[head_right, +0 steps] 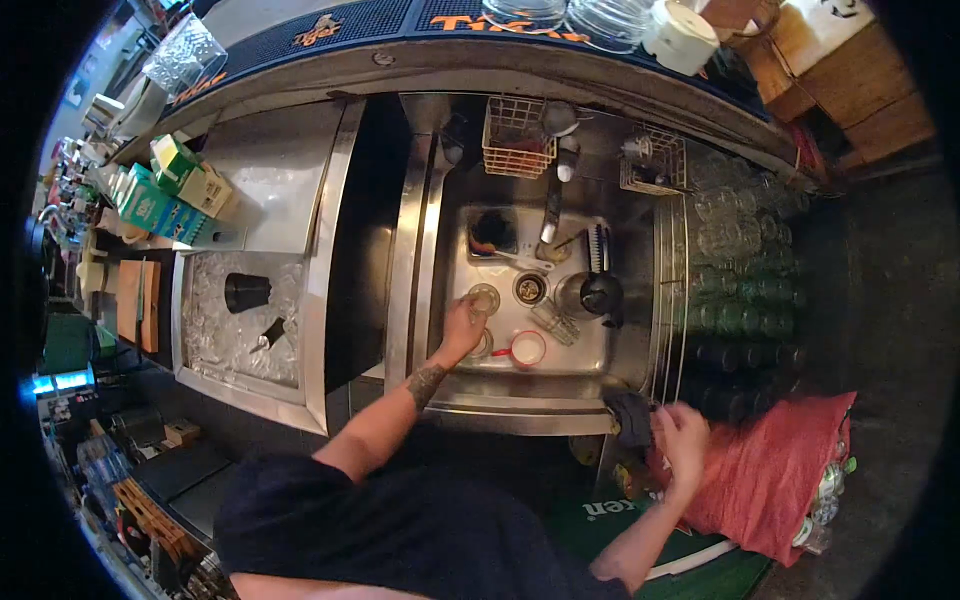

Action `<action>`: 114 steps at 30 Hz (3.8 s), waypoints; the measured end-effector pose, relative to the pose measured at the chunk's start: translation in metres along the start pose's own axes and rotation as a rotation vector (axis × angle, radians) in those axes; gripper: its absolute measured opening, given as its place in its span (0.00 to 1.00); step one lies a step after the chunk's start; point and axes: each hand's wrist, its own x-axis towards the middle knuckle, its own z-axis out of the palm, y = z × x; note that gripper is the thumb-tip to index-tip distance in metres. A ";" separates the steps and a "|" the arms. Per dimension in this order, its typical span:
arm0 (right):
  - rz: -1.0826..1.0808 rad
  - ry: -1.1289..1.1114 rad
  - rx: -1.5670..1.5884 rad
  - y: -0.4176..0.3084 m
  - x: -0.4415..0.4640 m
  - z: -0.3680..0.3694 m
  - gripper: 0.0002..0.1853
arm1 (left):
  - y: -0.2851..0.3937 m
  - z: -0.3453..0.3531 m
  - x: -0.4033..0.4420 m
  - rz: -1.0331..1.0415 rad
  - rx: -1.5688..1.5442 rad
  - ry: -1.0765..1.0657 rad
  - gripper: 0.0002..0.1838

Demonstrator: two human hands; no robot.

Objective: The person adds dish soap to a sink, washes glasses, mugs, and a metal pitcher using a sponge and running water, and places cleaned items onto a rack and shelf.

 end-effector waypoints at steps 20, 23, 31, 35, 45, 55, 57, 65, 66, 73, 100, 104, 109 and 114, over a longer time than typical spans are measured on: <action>-0.999 -0.300 -0.490 -0.111 0.422 0.455 0.19 | -0.071 0.079 0.042 -0.367 0.073 0.042 0.58; -0.803 -0.312 0.032 -0.107 0.440 0.482 0.20 | -0.070 0.080 0.045 -0.390 0.049 0.041 0.54; -0.407 -0.472 0.291 -0.107 0.448 0.461 0.29 | -0.068 0.079 0.048 -0.293 0.124 0.081 0.47; -0.377 -0.227 -0.098 -0.115 0.422 0.437 0.28 | -0.068 0.084 0.041 -0.318 0.076 0.137 0.47; -0.955 -0.126 -0.420 -0.065 0.449 0.516 0.25 | -0.093 0.100 0.033 -0.366 -0.134 0.215 0.48; -0.377 -0.209 0.041 -0.121 0.381 0.391 0.25 | -0.077 0.073 0.025 -0.254 -0.119 0.191 0.49; -0.389 -0.156 0.188 -0.115 0.360 0.369 0.26 | -0.064 0.059 0.031 -0.254 -0.144 0.156 0.48; -0.399 -0.257 0.579 -0.043 0.215 0.247 0.31 | -0.039 0.026 0.035 -0.397 -0.831 -0.281 0.35; -0.460 -0.185 0.529 -0.042 0.195 0.235 0.32 | -0.036 0.026 0.034 -0.481 -0.941 -0.367 0.33; -0.403 0.056 0.367 -0.083 0.089 0.248 0.34 | -0.022 0.067 0.035 -0.952 -1.285 -0.680 0.33; -0.214 -0.436 0.634 -0.061 0.155 0.246 0.25 | 0.001 0.043 0.069 0.303 0.022 -0.758 0.45; -0.522 -0.659 0.452 -0.041 0.164 0.265 0.27 | 0.030 0.026 0.076 0.392 0.020 -0.822 0.44; -0.510 -1.048 0.382 -0.052 0.192 0.258 0.24 | 0.041 0.029 0.085 0.550 0.194 -0.880 0.45; -0.128 -1.133 1.260 -0.036 0.203 0.303 0.15 | 0.053 0.032 0.082 0.611 0.245 -0.819 0.44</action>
